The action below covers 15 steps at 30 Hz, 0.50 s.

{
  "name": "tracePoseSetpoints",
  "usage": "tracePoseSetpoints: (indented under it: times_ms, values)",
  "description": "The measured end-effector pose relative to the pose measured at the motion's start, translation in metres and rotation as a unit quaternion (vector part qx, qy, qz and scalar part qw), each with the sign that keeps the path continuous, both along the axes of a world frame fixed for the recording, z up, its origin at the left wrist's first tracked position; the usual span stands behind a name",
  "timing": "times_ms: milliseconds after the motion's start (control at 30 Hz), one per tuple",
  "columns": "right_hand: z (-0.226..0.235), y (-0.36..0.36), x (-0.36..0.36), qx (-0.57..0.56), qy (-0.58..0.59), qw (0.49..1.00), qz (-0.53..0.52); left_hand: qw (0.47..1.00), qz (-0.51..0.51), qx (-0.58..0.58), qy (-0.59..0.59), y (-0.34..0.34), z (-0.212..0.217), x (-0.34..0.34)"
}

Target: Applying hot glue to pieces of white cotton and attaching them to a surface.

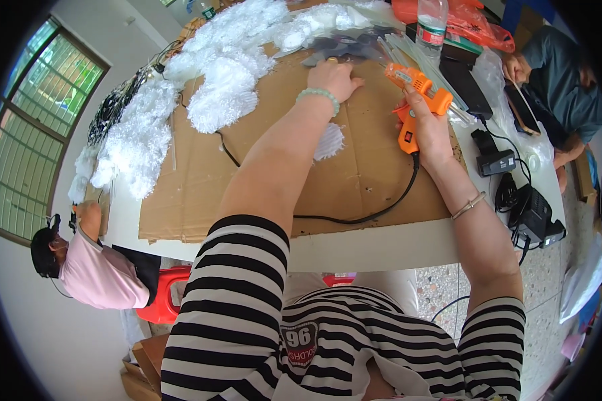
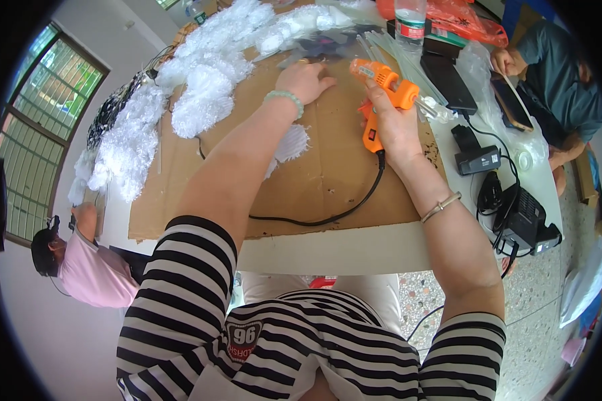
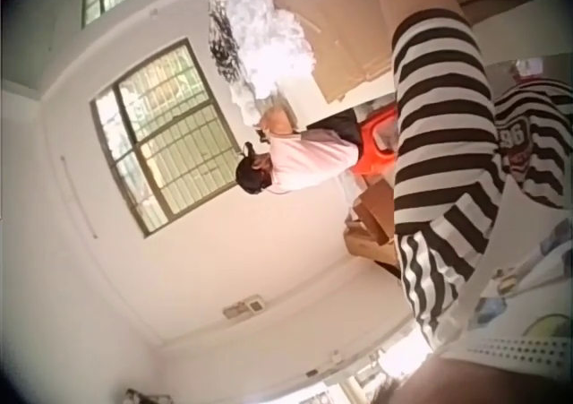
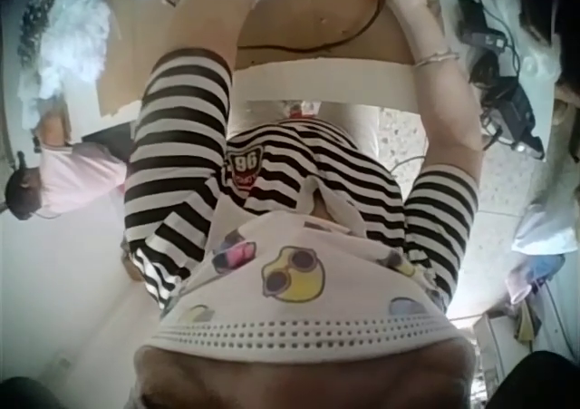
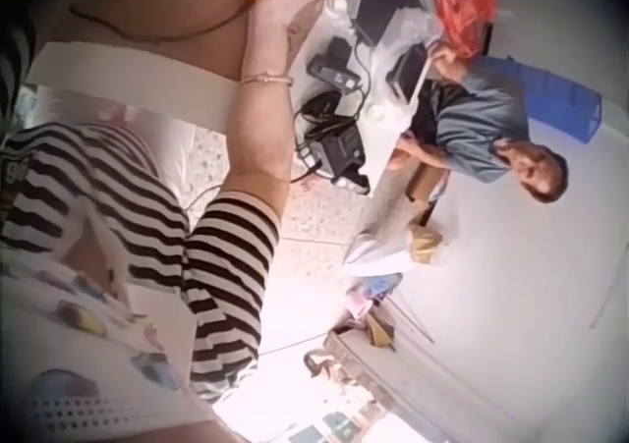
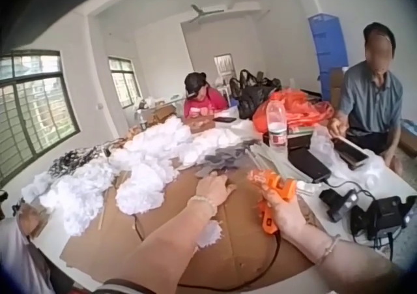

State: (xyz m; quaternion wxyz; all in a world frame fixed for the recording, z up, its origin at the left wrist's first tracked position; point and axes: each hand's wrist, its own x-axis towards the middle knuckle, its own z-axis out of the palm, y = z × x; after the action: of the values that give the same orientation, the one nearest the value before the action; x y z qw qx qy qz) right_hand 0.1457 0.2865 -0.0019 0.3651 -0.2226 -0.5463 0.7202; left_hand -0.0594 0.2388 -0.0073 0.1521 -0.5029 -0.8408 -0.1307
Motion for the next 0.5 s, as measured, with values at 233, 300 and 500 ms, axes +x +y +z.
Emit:
tracePoseSetpoints:
  times_ms: [233,300,500]
  values:
    - [-0.006,0.007,-0.007,0.018,0.005,1.000,-0.011,0.996,-0.055,-0.018,-0.072,-0.012,0.010,-0.029]
    - [-0.004,0.005,-0.008,0.019,0.007,1.000,-0.011,0.977,-0.062,-0.020,-0.205,-0.020,0.018,-0.043]
    - [-0.003,0.009,-0.003,0.028,-0.012,1.000,0.000,0.972,-0.035,0.023,-0.231,-0.038,0.017,-0.044]
